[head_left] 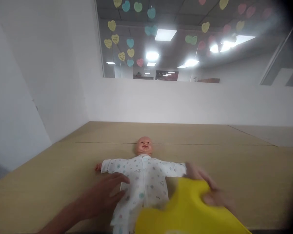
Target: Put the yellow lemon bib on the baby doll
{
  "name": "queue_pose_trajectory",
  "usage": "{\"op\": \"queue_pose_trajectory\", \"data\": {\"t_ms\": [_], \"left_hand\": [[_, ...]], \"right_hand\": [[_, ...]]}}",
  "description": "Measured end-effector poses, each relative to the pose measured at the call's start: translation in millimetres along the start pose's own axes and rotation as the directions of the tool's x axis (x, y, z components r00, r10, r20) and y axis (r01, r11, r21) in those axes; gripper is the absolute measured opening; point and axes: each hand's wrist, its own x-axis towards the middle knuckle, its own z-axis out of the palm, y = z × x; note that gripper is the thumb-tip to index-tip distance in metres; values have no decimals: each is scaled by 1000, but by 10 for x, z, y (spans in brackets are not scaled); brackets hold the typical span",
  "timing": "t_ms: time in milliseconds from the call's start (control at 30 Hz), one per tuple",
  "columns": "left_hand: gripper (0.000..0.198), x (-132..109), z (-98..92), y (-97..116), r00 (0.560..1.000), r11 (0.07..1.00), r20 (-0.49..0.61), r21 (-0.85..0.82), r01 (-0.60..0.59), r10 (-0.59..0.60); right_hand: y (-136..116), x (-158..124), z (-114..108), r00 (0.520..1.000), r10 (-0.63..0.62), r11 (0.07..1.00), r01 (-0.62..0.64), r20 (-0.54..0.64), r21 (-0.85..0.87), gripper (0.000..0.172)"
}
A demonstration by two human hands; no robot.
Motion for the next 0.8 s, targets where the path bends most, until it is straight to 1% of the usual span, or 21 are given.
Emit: {"op": "queue_pose_trajectory", "data": {"t_ms": [33,67,100,133,200,300,367,433,533,567,600,700,733,767,800], "left_hand": [[42,129,41,111,997,998,58,30,-52,50],[47,244,87,186,992,993,90,65,-99,93],[50,343,136,220,987,986,103,101,-136,125],[52,424,188,212,983,979,100,123,-163,151],[56,531,298,99,984,978,68,115,-172,165],[62,570,439,-158,993,992,-13,47,-115,116],[66,570,490,-274,994,995,-39,32,-96,97],[67,601,498,-318,994,994,-37,58,-98,100],[67,755,446,-308,995,990,-41,115,-87,92],[67,828,422,-302,997,990,-43,131,-61,67],[67,906,399,-300,999,988,-41,150,-24,30],[66,1120,358,-334,996,978,-35,191,81,-76],[65,1175,359,-357,995,978,-40,183,100,-94],[65,1218,367,-383,993,981,-46,159,114,-108],[66,1250,381,-410,992,985,-53,121,123,-118]], "right_hand": [[11,159,-21,1000,-13,999,14,-25,35,56],[34,325,-57,1000,-7,1000,7,-11,25,55],[71,485,-107,999,12,1000,-12,-35,-13,53],[121,624,-172,997,31,998,-34,-69,-50,52],[260,810,-330,991,52,993,-64,-121,-98,54],[516,866,-576,966,102,988,-125,-238,-85,54],[667,830,-689,953,111,991,-126,-284,-36,51],[751,796,-727,949,96,995,-98,-299,9,49],[705,789,-648,935,91,996,-88,-342,23,53],[652,794,-599,934,104,994,-110,-343,2,55],[591,801,-548,940,125,989,-145,-318,-39,57],[431,808,-419,969,212,939,-239,-130,-246,55],[403,806,-394,969,235,921,-248,-79,-302,54],[391,803,-379,967,249,908,-252,-53,-333,56],[392,799,-371,966,254,904,-256,-54,-342,57]]}}
